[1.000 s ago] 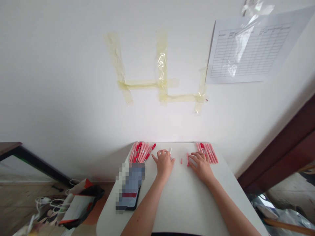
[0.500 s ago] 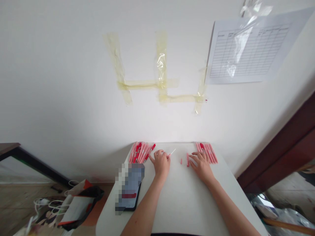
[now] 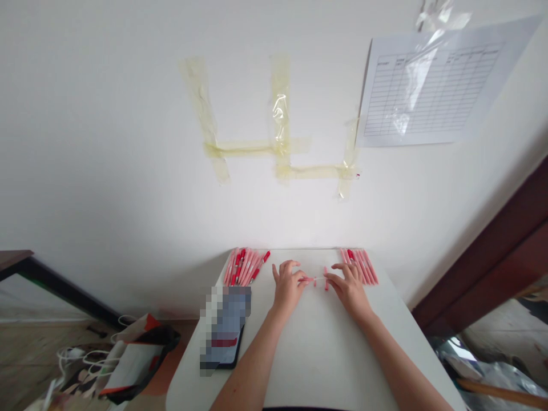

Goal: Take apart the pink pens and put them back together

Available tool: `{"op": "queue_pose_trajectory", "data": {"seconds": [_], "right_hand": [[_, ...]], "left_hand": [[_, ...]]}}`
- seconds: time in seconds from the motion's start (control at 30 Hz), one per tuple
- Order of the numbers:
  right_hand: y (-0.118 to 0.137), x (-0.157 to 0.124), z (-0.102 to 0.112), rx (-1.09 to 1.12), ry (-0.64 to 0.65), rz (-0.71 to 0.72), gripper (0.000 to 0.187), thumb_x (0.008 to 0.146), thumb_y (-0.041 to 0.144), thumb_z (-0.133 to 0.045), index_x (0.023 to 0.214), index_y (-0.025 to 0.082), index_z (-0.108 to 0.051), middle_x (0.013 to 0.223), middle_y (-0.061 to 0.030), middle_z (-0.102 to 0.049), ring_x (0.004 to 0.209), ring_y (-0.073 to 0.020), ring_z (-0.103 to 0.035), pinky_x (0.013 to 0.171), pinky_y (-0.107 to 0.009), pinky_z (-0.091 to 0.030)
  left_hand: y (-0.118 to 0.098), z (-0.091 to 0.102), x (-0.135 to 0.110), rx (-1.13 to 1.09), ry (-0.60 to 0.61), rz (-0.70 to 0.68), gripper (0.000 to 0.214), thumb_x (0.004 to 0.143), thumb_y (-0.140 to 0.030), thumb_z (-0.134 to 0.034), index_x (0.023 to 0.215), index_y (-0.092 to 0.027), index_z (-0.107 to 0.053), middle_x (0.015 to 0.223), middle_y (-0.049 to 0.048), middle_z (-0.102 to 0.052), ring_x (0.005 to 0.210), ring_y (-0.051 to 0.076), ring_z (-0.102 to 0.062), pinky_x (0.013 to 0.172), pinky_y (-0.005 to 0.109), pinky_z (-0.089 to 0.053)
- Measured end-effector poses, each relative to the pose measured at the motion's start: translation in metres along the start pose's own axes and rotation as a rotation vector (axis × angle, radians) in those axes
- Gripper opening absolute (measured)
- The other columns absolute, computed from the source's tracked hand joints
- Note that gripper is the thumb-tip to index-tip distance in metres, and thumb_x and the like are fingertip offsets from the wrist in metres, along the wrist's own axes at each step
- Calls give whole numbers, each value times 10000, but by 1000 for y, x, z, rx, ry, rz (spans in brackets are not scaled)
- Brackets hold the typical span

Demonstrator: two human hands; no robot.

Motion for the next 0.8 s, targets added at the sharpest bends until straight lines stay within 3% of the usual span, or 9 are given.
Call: {"op": "queue_pose_trajectory", "data": {"seconds": [0.1,0.33,0.57,0.8], "right_hand": [[-1,0,0,2,-25,17,211,970,326,-539,1001,347,-747,1193,-55,-620,1153,-286,-500,1104,-580,-334],[-16,-2,2,23,-151,-30,174,970,340,-561,978,296,-729,1148,-64,-618,1119,-277,-491,965,-486,-427],[-25,-2,5,18,-156,-73,190,975,368,-553,994,302,-730,1138,-64,-626,1087,-274,-505,982,-501,-395],[-29,-3,5,27,-137,-113,205,973,374,-547,982,307,-741,1132,-64,-634,1086,-271,-507,1002,-506,-387]], "left_hand": [[2,0,0,5,-12,-2,30,824,-324,-731,831,-298,-746,1247,25,-606,1295,243,-469,1215,665,-83],[14,5,2,42,-48,56,65,780,-251,-766,821,-293,-739,1242,28,-610,1284,269,-476,1188,707,-103],[23,16,6,106,-81,127,44,795,-246,-751,797,-289,-740,1231,21,-628,1260,262,-493,1184,659,-163],[32,15,7,178,-69,207,56,790,-253,-747,803,-306,-738,1250,15,-619,1268,270,-480,1168,671,-193]]}}
Point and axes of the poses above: each hand's wrist, its own x-axis towards the middle knuckle, its own z-axis out of the back of the hand, y = z × x, the point moved 4 cm from there along x, towards the middle knuckle
